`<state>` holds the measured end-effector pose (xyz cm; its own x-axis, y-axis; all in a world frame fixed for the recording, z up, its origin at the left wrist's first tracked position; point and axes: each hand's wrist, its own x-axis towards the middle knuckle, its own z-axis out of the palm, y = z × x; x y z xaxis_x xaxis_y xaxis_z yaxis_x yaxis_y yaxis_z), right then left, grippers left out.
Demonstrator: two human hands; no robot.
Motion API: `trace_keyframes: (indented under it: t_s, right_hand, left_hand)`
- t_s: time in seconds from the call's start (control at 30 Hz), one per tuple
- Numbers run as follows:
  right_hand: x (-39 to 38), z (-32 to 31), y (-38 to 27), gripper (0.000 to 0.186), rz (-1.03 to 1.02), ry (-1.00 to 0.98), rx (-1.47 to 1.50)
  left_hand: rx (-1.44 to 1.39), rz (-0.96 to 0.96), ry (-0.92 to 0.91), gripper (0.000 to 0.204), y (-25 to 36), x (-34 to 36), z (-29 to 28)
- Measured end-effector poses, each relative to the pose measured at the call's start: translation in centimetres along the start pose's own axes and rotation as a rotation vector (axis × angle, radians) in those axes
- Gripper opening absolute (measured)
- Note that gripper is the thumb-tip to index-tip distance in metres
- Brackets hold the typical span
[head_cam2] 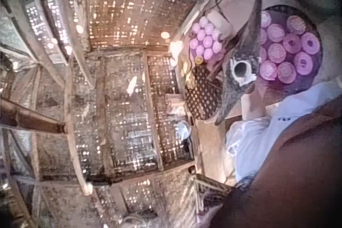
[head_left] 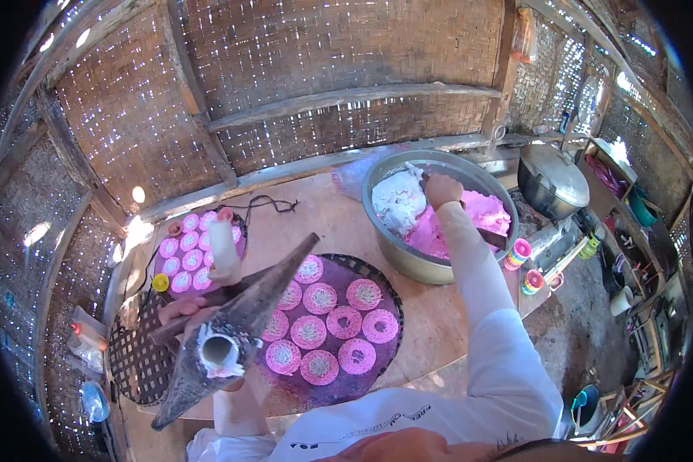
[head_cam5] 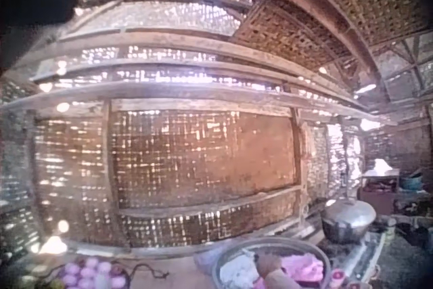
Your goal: The person scoops pink and white dough into a wooden mold, presses it down, and flips the mold to release the shaped cakes onto a tray. They repeat this process for multiple units, arranging the finished cakes on a woven tray and covering them with a cloth.
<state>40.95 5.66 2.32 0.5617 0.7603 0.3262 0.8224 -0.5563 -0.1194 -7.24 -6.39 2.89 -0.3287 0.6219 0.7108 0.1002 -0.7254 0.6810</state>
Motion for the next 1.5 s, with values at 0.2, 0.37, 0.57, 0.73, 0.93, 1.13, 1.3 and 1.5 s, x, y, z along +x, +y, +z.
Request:
trace_keyframes:
  t_s: [0.2,0.37,0.57,0.73,0.93,1.13,1.3,1.5]
  right_hand:
    - [1.9,3.7,-0.2,0.027,0.044,-0.099,-0.039]
    - [1.3,4.6,0.3,0.025,-0.122,-0.069,0.016]
    - [-2.4,2.0,-0.2,0.023,-0.29,-0.156,0.011]
    - [-5.9,0.7,0.2,0.027,-0.4,-0.15,0.045]
    - [-10.3,-2.5,1.9,0.025,-0.46,-0.178,0.048]
    - [-13.9,-8.9,3.1,0.025,-0.375,-0.073,0.491]
    - [-19.5,-14.8,0.7,0.029,-0.51,-0.054,0.931]
    - [-26.0,-13.9,-4.2,0.024,-0.637,0.128,0.992]
  left_hand:
    - [0.017,-0.015,0.012,0.035,0.7,-0.3,-1.8]
    - [0.183,0.183,-0.039,0.036,1.6,-0.1,-2.3]
    - [0.328,0.264,-0.053,0.037,1.3,0.0,-2.9]
    - [0.252,0.226,-0.16,0.038,-0.4,0.4,-0.5]
    - [0.157,0.103,-0.351,0.04,-5.7,0.3,4.7]
    - [-0.655,-0.532,-0.253,0.043,-6.9,2.0,9.8]
    - [0.569,0.471,-0.333,0.043,-1.2,2.1,11.4]
    - [0.582,0.376,-0.283,0.038,2.9,2.3,10.6]
